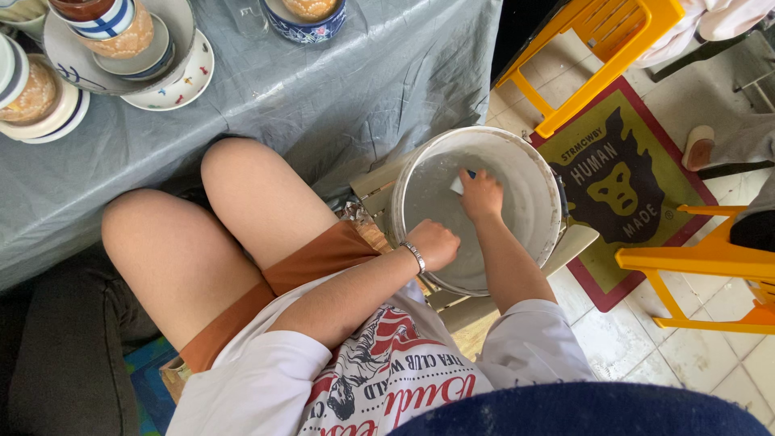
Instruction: The person sits with a water bucket between their knees and washes ceramic cups and bowls in the water by hand. They lift each piece out, wipe it with a dark cloth, and place the cleaned pieces on the table beside them.
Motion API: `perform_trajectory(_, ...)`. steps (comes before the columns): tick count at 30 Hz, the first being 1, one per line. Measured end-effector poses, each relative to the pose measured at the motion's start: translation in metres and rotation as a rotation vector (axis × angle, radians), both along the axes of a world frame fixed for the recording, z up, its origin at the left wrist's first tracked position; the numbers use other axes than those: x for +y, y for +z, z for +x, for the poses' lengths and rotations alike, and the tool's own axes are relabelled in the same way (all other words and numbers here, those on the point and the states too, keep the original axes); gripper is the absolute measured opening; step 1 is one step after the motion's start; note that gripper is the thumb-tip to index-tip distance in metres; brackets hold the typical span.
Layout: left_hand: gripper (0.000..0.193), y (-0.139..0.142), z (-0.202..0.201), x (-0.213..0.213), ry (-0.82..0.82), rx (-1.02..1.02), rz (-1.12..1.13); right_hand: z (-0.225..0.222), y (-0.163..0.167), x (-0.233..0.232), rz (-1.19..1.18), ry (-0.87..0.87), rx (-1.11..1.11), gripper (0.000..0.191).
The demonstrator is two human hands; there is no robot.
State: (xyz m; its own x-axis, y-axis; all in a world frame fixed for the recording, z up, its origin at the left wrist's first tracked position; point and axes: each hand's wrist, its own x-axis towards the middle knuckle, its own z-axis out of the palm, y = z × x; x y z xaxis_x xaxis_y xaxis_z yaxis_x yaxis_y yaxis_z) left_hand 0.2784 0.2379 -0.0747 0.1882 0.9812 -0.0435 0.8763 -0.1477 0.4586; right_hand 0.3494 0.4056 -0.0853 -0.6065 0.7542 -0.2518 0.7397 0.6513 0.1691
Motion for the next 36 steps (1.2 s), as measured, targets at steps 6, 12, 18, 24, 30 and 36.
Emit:
perform_trajectory(6, 0.020, 0.000, 0.001, 0.000, 0.000, -0.013, -0.044, 0.006, -0.053, 0.002, -0.269, 0.103, -0.460, 0.029)
perform_trajectory(12, 0.022, -0.004, 0.001, -0.002, 0.001, -0.006, -0.011, -0.001, -0.051, -0.008, -1.120, -0.221, -0.164, 0.051)
perform_trajectory(18, 0.021, -0.004, 0.001, -0.003, -0.007, -0.006, 0.048, 0.000, -0.018, 0.013, -0.487, -0.118, 0.476, 0.061)
perform_trajectory(24, 0.021, -0.001, 0.001, -0.002, -0.019, -0.007, -0.020, 0.001, -0.038, -0.002, 0.062, -0.119, -0.361, 0.046)
perform_trajectory(30, 0.021, 0.000, -0.001, -0.004, 0.002, -0.013, -0.015, 0.000, -0.072, -0.025, -0.800, -0.069, -0.479, 0.037)
perform_trajectory(36, 0.019, 0.002, 0.000, -0.004, 0.021, -0.024, 0.032, -0.013, -0.054, -0.023, -0.996, 0.024, 0.077, 0.047)
